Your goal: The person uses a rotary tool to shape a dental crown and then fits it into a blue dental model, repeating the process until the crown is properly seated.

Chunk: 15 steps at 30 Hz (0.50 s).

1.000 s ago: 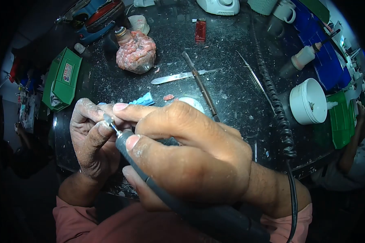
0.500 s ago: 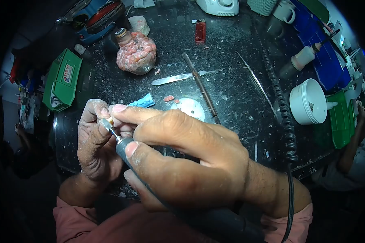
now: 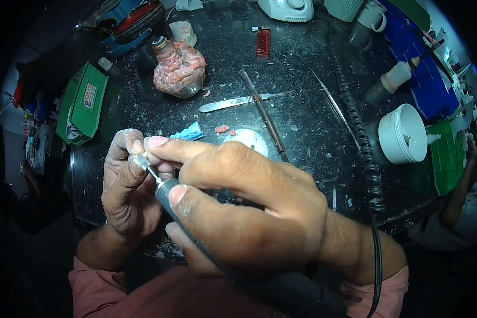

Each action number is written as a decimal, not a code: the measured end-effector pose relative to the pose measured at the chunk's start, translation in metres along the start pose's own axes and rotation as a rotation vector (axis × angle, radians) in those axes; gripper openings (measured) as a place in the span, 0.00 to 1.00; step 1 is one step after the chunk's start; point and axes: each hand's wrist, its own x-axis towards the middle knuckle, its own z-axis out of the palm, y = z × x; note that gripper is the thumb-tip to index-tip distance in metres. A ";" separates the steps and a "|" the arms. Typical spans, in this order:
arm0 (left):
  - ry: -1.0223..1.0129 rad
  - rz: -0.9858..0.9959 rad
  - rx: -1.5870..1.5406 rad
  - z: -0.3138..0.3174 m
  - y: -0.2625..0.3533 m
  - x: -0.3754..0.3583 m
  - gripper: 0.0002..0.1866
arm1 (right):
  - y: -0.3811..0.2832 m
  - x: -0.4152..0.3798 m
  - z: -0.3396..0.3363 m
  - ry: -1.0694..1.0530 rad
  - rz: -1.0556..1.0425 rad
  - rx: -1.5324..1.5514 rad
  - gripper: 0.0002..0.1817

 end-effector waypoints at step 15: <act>-0.008 0.047 0.056 0.002 0.002 0.001 0.08 | 0.000 -0.001 0.002 -0.027 -0.006 0.034 0.21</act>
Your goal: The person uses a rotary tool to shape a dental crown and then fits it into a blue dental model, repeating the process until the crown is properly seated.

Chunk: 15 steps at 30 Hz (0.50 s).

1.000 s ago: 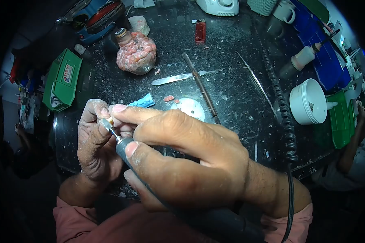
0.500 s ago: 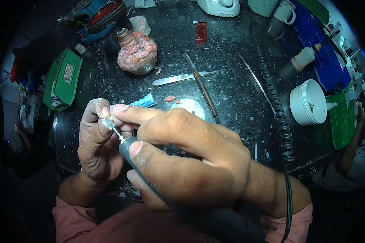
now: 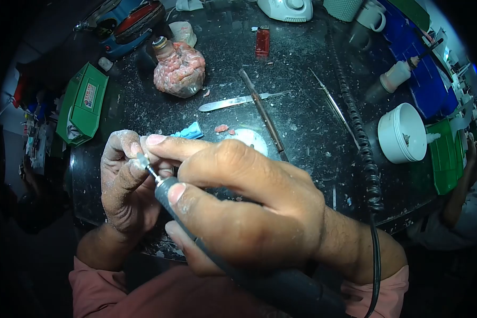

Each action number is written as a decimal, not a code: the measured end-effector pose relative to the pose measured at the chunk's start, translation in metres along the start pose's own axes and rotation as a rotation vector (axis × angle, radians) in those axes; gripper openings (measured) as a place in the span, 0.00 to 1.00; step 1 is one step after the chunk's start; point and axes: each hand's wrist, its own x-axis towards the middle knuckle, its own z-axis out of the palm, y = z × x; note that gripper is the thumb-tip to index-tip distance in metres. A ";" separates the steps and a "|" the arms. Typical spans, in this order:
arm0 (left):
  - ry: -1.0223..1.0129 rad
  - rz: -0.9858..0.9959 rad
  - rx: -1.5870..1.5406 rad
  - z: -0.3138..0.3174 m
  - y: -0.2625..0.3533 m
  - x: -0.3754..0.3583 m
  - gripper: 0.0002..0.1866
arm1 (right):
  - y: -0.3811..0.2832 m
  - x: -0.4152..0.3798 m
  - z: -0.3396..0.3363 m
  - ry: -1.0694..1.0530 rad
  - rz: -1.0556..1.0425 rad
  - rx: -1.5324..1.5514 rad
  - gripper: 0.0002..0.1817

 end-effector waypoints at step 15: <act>-0.005 -0.108 -0.166 -0.002 -0.003 -0.001 0.08 | 0.002 -0.002 0.003 0.074 -0.007 0.007 0.21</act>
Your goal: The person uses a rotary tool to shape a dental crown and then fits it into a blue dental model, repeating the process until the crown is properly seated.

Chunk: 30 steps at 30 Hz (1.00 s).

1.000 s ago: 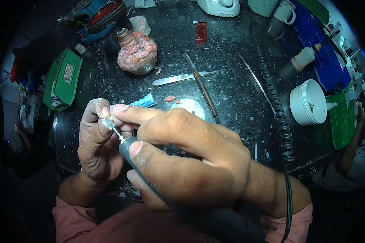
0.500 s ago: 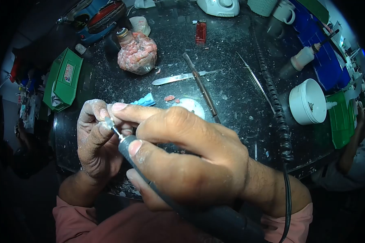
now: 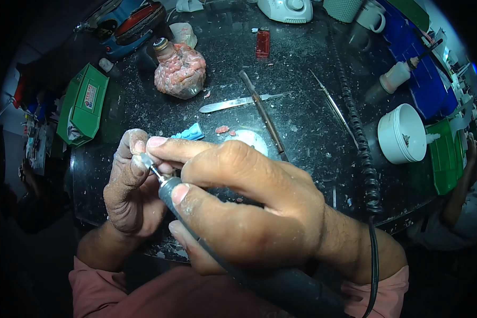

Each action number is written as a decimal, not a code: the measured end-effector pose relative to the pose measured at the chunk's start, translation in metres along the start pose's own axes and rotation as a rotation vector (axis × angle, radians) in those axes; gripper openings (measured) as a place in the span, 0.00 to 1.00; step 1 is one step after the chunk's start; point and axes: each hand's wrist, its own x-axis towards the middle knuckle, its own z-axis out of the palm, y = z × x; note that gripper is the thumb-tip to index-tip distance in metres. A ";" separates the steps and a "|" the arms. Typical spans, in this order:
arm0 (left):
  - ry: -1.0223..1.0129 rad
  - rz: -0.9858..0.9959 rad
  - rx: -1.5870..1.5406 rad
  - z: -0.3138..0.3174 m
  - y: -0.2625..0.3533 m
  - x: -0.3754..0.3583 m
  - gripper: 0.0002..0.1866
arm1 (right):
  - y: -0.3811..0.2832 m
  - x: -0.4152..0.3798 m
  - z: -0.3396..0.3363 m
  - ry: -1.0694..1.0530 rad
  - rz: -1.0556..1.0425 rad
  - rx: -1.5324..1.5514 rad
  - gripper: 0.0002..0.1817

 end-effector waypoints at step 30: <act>-0.020 0.100 0.171 0.003 0.002 0.001 0.10 | 0.004 0.000 0.003 0.031 -0.042 -0.011 0.20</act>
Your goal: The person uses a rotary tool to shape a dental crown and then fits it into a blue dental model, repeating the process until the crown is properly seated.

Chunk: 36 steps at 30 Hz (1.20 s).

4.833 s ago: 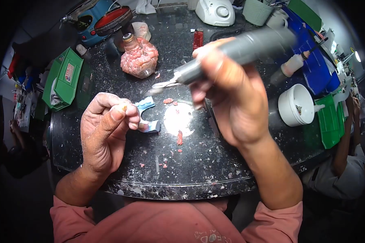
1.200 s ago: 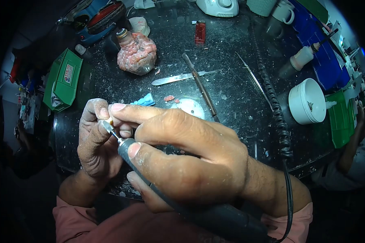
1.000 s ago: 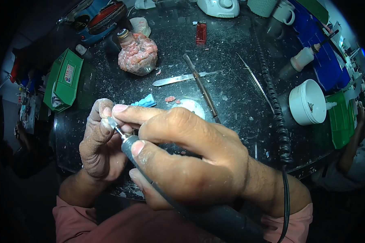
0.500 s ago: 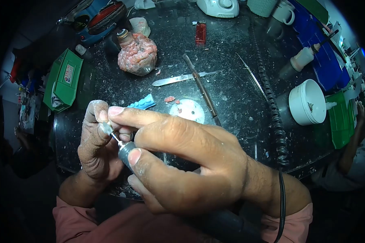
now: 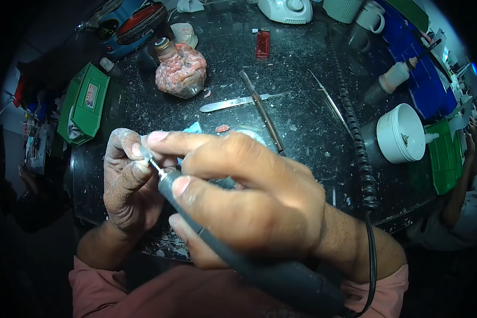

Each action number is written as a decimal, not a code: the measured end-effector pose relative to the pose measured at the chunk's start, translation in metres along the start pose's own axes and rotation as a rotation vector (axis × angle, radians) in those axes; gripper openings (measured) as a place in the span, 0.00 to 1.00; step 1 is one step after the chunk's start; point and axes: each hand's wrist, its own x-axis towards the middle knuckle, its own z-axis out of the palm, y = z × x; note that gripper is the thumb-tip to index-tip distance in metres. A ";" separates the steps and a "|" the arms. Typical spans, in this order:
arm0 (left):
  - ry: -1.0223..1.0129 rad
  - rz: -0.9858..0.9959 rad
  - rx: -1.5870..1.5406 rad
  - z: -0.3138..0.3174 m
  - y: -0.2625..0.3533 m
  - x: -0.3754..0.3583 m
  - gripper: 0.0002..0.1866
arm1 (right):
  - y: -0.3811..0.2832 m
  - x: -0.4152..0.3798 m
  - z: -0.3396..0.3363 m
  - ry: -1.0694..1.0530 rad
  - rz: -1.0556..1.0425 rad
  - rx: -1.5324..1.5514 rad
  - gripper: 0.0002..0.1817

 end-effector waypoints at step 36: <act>-0.021 -0.062 0.374 -0.010 0.016 0.008 0.17 | 0.051 0.006 -0.008 0.089 -0.092 -0.141 0.09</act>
